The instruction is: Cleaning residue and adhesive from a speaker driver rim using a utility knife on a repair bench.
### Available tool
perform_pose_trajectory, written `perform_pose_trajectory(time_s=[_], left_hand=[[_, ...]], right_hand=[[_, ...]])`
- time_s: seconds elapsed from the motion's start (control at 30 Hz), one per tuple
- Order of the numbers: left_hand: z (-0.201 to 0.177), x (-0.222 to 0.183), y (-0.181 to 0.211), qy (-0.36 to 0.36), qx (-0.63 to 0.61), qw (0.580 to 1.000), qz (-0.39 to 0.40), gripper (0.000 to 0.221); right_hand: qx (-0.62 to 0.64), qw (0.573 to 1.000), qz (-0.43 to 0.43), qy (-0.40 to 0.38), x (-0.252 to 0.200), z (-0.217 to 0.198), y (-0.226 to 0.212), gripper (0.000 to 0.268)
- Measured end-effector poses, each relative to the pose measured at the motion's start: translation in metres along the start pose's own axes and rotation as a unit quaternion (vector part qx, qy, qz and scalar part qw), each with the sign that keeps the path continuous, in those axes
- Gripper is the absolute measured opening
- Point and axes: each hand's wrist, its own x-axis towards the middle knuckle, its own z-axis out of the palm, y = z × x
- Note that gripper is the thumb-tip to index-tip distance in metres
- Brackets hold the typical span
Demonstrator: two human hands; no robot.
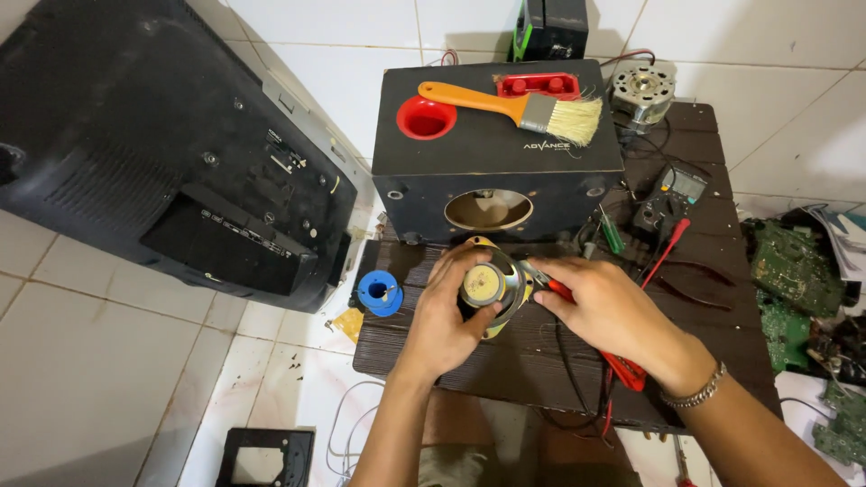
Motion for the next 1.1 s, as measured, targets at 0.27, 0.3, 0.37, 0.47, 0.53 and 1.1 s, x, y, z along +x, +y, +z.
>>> perform_pose_trajectory(time_s=[0.27,0.3,0.37,0.47,0.53,1.1], left_hand=[[0.003,-0.001,-0.005,0.004,0.012,1.000,-0.003,0.059],[0.003,-0.001,-0.004,0.004,0.016,1.000,-0.003,0.059],[0.004,-0.001,-0.002,0.002,0.019,1.000,-0.002,0.059],[0.002,-0.001,0.002,-0.010,0.025,1.000,-0.009,0.058],[0.001,-0.001,0.003,-0.013,0.016,1.000,-0.020,0.058],[0.002,-0.003,0.002,-0.028,0.030,0.998,-0.049,0.058]], right_hand=[[-0.012,0.997,0.051,-0.064,0.014,0.006,0.005,0.035],[-0.009,0.995,0.066,-0.069,0.014,0.006,0.004,0.034],[-0.007,0.994,0.081,-0.072,0.013,0.007,0.005,0.034],[0.039,0.993,0.093,-0.064,0.010,0.009,0.004,0.035],[0.046,0.994,0.091,-0.050,0.005,0.005,-0.004,0.036],[0.008,0.994,0.090,-0.064,0.006,0.003,-0.013,0.023]])
